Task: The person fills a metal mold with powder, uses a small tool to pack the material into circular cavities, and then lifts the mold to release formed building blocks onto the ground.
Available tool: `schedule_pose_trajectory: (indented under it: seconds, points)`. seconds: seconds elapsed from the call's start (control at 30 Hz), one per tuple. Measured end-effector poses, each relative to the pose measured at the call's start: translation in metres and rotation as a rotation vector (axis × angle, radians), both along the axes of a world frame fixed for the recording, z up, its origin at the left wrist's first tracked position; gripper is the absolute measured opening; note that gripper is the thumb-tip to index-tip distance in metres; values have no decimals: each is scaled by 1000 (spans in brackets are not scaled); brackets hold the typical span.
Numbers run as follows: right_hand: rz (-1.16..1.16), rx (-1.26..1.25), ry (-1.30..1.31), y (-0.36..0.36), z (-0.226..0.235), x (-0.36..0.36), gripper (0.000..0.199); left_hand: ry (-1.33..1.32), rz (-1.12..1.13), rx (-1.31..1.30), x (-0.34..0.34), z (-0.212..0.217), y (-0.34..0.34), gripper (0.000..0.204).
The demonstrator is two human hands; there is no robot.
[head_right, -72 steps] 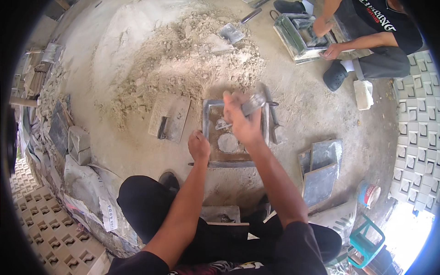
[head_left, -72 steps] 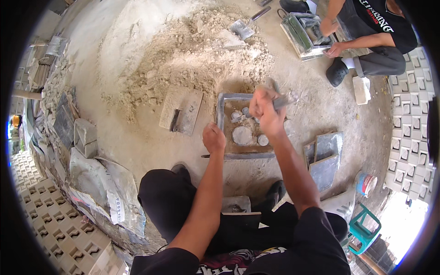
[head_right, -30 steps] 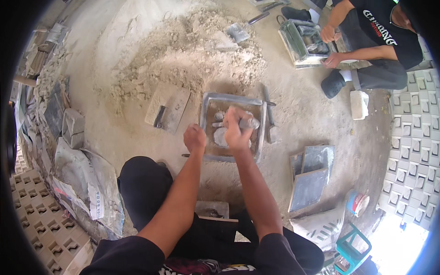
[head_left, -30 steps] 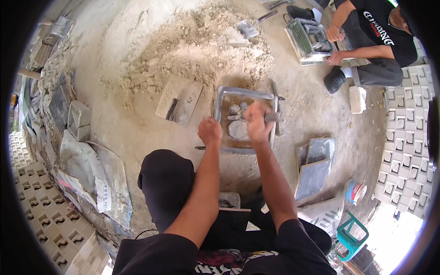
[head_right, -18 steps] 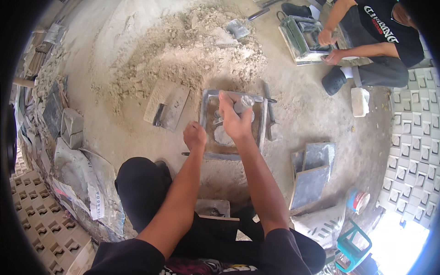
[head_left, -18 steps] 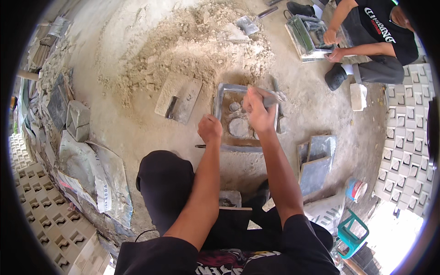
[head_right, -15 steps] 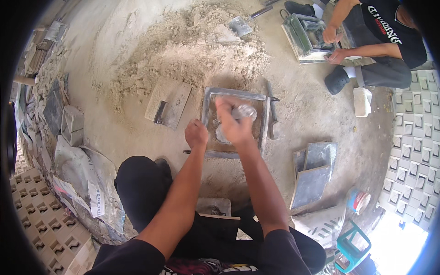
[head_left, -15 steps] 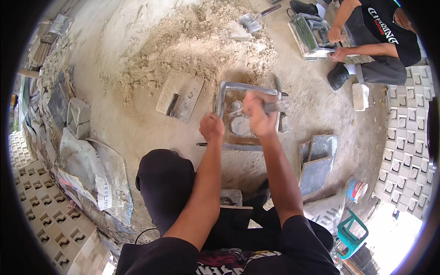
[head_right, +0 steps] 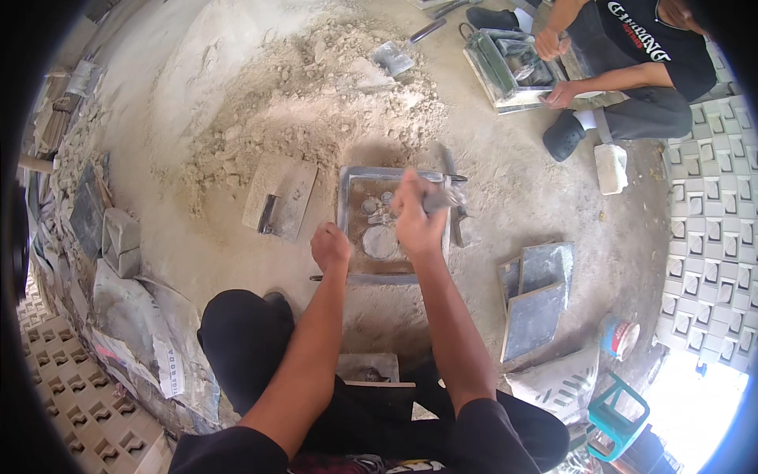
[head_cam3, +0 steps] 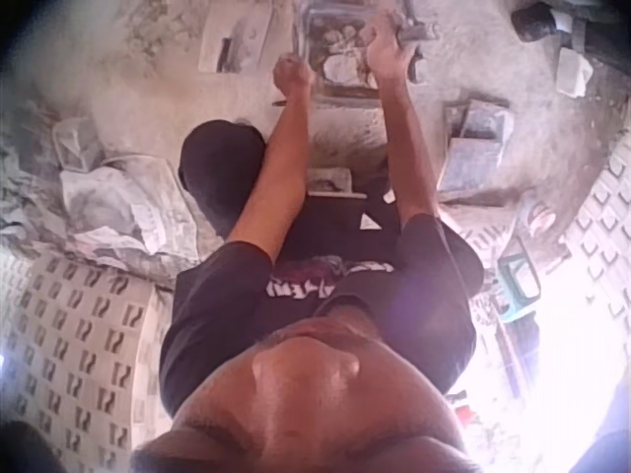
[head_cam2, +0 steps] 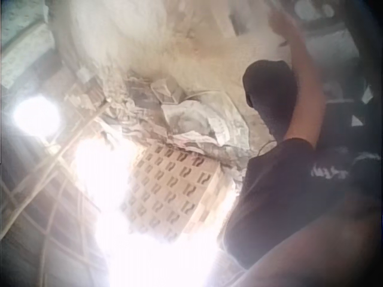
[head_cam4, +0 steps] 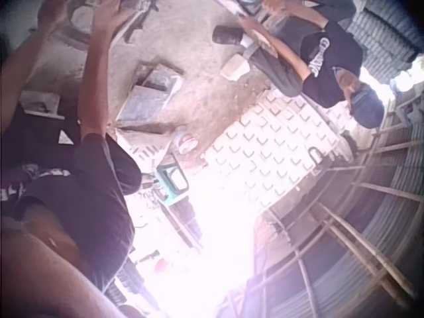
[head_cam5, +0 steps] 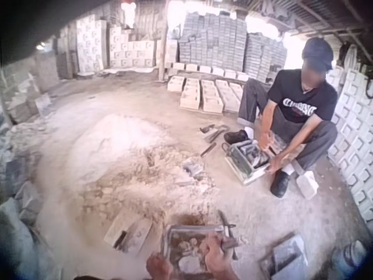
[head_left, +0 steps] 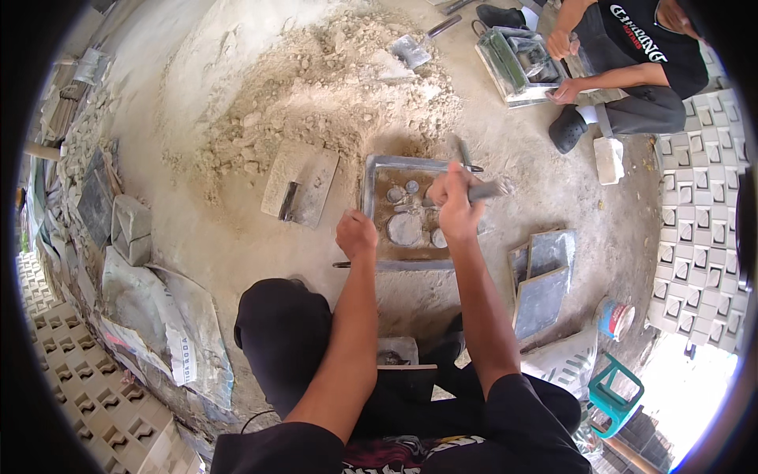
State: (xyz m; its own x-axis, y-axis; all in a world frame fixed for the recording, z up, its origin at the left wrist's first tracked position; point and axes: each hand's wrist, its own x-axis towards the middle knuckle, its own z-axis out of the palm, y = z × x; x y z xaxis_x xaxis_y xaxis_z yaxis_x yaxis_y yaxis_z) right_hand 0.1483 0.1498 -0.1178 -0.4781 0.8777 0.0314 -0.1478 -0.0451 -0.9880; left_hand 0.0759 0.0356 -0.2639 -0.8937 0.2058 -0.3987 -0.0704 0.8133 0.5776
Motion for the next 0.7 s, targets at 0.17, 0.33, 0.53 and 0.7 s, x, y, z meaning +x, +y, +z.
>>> schedule_pose_trajectory:
  seconds: [0.17, 0.33, 0.53, 0.7]
  points:
    - [-170, 105, -199, 5, 8, 3, 46, 8, 0, -24, -3, -9, -2, 46]
    - [-192, 57, -315, -7, 2, 18, 43, 23, -11, -14, 1, -4, 1, 46]
    - [-152, 184, -112, -18, -8, 38, 48, 4, 7, -8, -2, -1, 1, 46]
    - [-279, 147, -18, -31, 13, 47, 51, 50, -5, -14, 0, -2, -1, 46]
